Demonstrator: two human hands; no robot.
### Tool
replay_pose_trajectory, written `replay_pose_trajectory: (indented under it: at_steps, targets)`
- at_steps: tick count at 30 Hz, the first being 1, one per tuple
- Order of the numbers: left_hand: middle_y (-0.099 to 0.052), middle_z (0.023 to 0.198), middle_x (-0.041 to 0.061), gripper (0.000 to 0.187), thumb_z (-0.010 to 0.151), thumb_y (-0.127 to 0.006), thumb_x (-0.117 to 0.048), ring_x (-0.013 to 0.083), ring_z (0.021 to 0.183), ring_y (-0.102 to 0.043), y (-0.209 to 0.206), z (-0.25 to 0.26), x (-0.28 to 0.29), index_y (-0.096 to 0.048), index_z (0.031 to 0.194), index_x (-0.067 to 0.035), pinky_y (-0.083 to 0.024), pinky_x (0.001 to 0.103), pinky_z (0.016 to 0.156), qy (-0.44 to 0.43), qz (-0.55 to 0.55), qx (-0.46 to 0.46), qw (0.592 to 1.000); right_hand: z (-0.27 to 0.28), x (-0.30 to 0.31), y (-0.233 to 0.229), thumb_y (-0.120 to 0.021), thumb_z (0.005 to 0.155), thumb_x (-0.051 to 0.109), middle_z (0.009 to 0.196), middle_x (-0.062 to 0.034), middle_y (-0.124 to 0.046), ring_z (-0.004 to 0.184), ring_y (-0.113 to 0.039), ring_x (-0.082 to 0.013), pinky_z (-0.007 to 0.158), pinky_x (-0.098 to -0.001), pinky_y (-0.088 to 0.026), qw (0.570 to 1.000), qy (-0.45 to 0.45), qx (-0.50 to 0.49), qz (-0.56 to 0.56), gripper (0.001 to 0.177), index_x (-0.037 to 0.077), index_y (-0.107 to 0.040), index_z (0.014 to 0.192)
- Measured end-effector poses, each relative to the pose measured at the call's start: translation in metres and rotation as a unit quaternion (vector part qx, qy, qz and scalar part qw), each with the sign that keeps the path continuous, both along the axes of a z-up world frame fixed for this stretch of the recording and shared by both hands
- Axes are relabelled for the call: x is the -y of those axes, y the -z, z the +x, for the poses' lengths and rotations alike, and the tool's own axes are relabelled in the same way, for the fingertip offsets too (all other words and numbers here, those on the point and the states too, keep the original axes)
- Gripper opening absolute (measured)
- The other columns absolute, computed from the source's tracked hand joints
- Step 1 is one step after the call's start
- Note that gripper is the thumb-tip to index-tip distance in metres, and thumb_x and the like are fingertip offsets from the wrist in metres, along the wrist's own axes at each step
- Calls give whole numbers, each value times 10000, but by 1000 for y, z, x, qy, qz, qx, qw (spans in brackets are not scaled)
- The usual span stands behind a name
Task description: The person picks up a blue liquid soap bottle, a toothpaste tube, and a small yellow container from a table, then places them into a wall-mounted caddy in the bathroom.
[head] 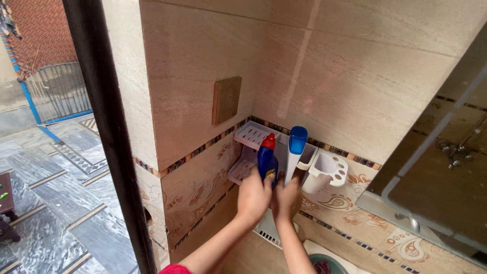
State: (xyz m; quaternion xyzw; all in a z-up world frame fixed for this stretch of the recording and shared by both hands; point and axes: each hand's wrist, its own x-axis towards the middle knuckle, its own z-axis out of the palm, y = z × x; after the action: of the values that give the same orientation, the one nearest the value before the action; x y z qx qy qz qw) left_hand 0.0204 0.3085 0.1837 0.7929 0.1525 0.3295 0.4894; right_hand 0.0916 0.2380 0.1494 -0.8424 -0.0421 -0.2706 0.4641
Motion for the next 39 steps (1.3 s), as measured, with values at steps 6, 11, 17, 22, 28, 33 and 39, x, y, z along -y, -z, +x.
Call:
replay_pose_trajectory:
  at_steps: [6, 11, 17, 22, 28, 33, 39]
  targets:
    - [-708, 902, 274, 328, 967, -603, -270, 474, 865, -681, -4, 39, 12, -588, 1120, 19, -525, 550, 791, -31, 33, -7, 999, -13, 0, -11, -578, 1012, 422, 1022, -232, -723, 917, -713, -394, 789, -499, -545, 999, -23, -11, 19, 465, -19, -589, 1160]
    - [-693, 1100, 292, 445, 973, -553, -276, 446, 1031, -667, 22, 85, 5, -526, 1309, 15, -507, 506, 898, 19, -26, 10, 999, -17, 6, 3, -598, 936, 223, 1276, -279, -611, 1119, -607, -421, 898, -497, -480, 994, -46, 90, -51, 680, -67, -349, 1499]
    - [-429, 1497, 377, 740, 1057, -491, -289, 406, 1394, -465, 76, 131, -16, -147, 1571, 117, -377, 387, 1128, 201, -43, 65, 977, -7, 7, 23, -690, 789, 161, 1390, -306, -515, 1211, -562, -439, 1010, -480, -457, 986, 10, 74, -148, 875, -80, -279, 1523]
    - [-514, 1427, 347, 747, 1039, -479, -333, 374, 1326, -561, 73, 110, -25, -172, 1547, 121, -451, 365, 1079, 214, -30, -57, 975, -24, 10, 27, -711, 863, 132, 1457, -270, -496, 1267, -543, -451, 1030, -506, -438, 992, 18, 93, -89, 744, -72, -365, 1489]
    - [-629, 1253, 320, 544, 1001, -498, -249, 420, 1166, -631, 63, 60, -18, -437, 1441, 64, -487, 434, 989, 149, 30, -40, 988, -59, 27, 45, -683, 839, 97, 1328, -217, -544, 1210, -567, -408, 970, -474, -458, 985, -14, 167, -28, 541, 11, -533, 1351]
    - [-619, 1283, 269, 429, 972, -541, -160, 450, 1137, -598, 69, 16, -18, -560, 1359, 25, -489, 473, 957, 75, 135, 81, 985, -79, 31, 46, -692, 824, 110, 1169, -105, -605, 1125, -599, -328, 920, -475, -441, 977, -44, 190, -82, 394, 83, -621, 1210]
    - [-644, 1117, 180, 402, 878, -623, -107, 384, 999, -632, 49, -51, -20, -612, 1274, -34, -523, 444, 820, 61, 194, 53, 978, -96, 27, 33, -677, 903, 124, 1179, -110, -602, 1140, -588, -327, 950, -465, -444, 956, -120, 248, -95, 309, 76, -632, 1205]
